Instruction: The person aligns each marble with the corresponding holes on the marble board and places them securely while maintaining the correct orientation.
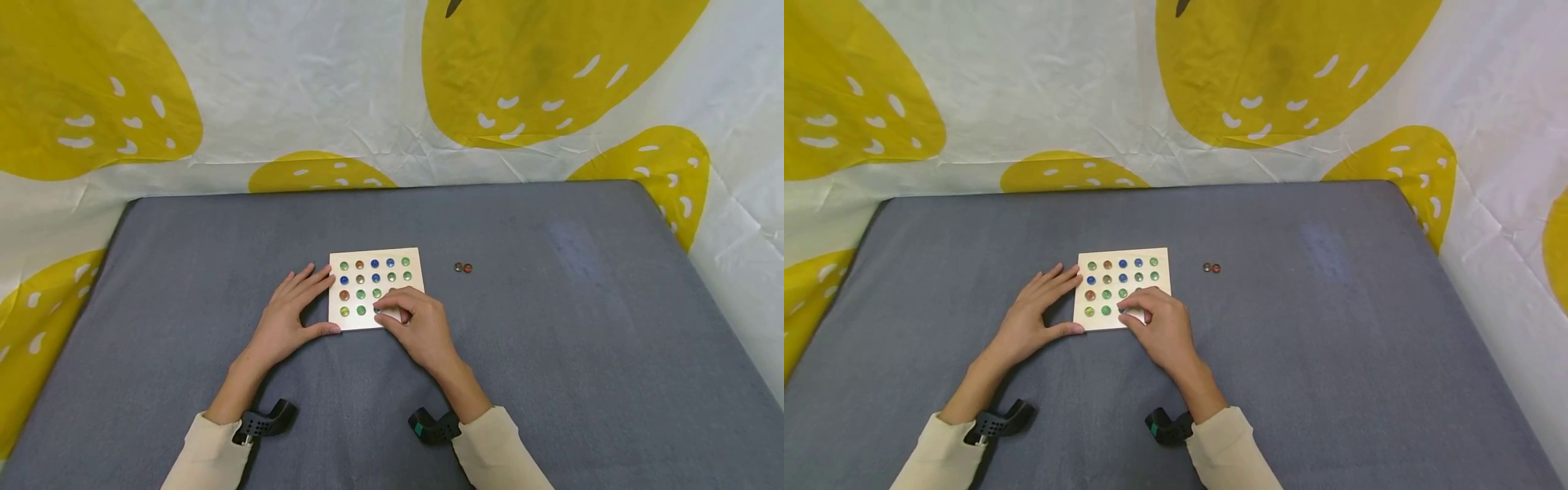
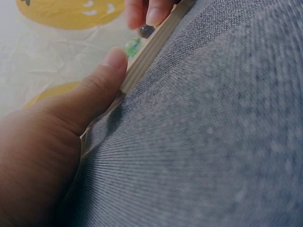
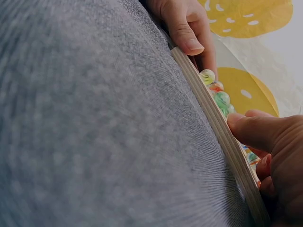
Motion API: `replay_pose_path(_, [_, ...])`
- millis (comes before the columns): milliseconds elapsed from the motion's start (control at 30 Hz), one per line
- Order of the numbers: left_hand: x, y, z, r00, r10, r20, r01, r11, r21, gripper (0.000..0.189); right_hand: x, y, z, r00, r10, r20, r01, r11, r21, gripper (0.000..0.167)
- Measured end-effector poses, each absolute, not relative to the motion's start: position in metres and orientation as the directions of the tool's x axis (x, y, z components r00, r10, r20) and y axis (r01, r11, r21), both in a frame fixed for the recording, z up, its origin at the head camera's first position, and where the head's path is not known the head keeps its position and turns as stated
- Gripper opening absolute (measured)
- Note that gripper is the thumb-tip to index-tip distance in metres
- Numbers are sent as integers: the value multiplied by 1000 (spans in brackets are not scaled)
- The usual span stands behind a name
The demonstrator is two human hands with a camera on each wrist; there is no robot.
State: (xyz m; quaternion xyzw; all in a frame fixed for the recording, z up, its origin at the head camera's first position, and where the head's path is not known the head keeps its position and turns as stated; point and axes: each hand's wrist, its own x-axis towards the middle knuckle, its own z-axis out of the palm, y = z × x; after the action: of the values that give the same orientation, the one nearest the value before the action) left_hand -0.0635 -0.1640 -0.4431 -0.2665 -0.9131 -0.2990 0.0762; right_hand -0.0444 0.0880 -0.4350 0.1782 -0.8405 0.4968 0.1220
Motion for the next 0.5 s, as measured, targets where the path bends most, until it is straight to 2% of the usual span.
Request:
replay_pose_path(300, [-63, -163, -441, -849, 437, 296, 527, 680, 509, 85, -46, 89, -434, -893, -193, 407, -451, 412, -792, 16])
replay_pose_path(500, [-63, -163, -443, -847, 442, 296, 532, 679, 507, 85, -46, 94, -430, -894, -145, 425, -446, 392, -805, 11])
